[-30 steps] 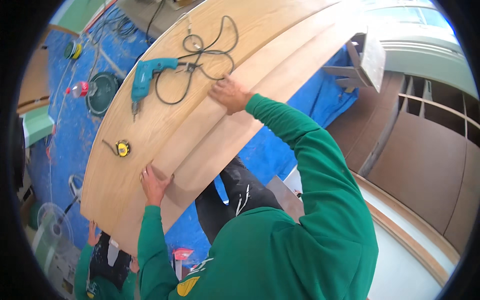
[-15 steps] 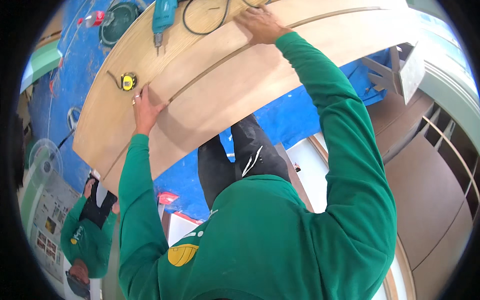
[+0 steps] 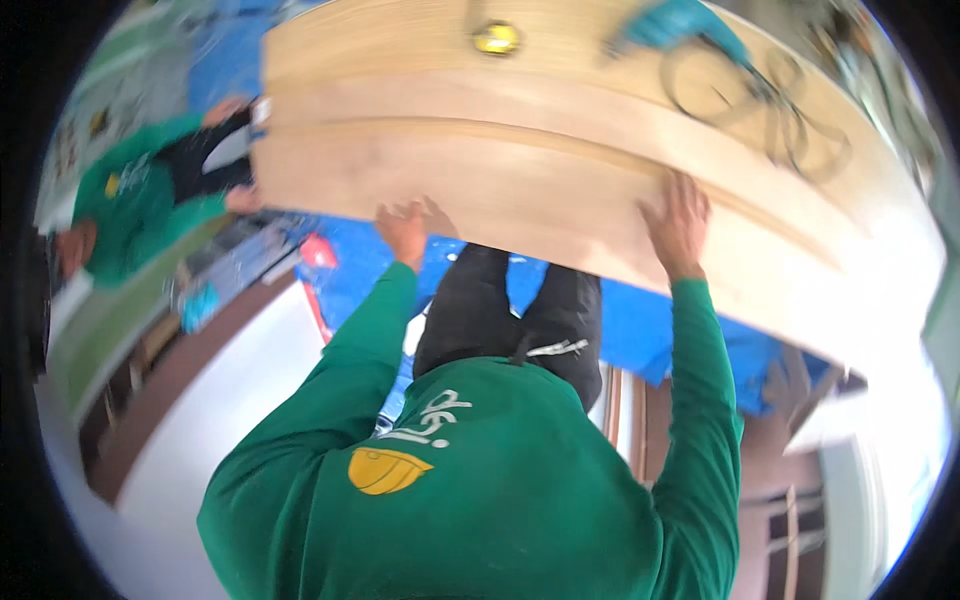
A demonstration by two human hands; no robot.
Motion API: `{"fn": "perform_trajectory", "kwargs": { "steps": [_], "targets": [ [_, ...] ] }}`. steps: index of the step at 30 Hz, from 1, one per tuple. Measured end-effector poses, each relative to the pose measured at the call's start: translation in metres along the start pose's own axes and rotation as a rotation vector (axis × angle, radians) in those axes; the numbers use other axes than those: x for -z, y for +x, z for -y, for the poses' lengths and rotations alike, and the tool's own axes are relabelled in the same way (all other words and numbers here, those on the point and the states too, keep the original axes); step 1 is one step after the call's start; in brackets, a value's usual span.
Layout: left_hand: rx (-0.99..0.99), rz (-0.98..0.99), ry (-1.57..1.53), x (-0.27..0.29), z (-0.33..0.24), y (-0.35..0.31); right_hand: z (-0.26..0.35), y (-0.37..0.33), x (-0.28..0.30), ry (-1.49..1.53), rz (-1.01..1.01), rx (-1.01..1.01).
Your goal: The person measures a wall and a large wooden panel using a tape measure and pencil. They then use a power drill to fasten a wooden trim piece to the panel. The person continues to measure and mark the panel for further assembly.
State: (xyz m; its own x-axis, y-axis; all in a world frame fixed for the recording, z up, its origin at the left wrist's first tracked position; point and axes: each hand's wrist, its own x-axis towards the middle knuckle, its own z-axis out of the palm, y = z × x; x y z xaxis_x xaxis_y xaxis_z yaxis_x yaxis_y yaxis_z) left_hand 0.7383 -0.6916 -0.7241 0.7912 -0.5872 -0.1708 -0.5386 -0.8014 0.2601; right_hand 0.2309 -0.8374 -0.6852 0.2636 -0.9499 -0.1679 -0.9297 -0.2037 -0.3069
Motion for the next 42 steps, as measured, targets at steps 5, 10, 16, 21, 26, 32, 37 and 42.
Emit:
{"fn": "perform_trajectory", "kwargs": {
  "steps": [5, 10, 16, 21, 26, 32, 37, 42],
  "targets": [
    [1.171, 0.419, -1.002, 0.027, 0.032, 0.002, 0.022, 0.011, 0.003, -0.035, 0.043, -0.029],
    [0.858, 0.518, -1.326, 0.007, 0.044, 0.008, 0.031, 0.010, 0.008, -0.043, 0.104, -0.069],
    [0.722, 0.397, -1.168, 0.009, 0.036, 0.000, 0.030, 0.018, 0.011, -0.139, 0.191, -0.023],
    [0.731, 0.397, -1.153, 0.007, 0.046, -0.014, 0.037, 0.009, 0.017, -0.263, 0.341, -0.082],
    [0.720, 0.451, -1.218, 0.007, 0.053, -0.032, 0.039, -0.002, 0.013, -0.269, 0.362, -0.151],
    [0.727, 0.511, -1.282, 0.011, 0.058, -0.055, 0.024, -0.020, 0.005, -0.278, 0.401, -0.199],
    [0.810, 0.819, -1.290, 0.018, 0.087, -0.041, 0.053, -0.020, 0.000, -0.346, 0.395, -0.129],
    [-0.100, 0.382, -0.822, -0.016, 0.152, -0.004, 0.118, -0.025, -0.040, 0.078, 0.262, 0.130]
  ]
}}
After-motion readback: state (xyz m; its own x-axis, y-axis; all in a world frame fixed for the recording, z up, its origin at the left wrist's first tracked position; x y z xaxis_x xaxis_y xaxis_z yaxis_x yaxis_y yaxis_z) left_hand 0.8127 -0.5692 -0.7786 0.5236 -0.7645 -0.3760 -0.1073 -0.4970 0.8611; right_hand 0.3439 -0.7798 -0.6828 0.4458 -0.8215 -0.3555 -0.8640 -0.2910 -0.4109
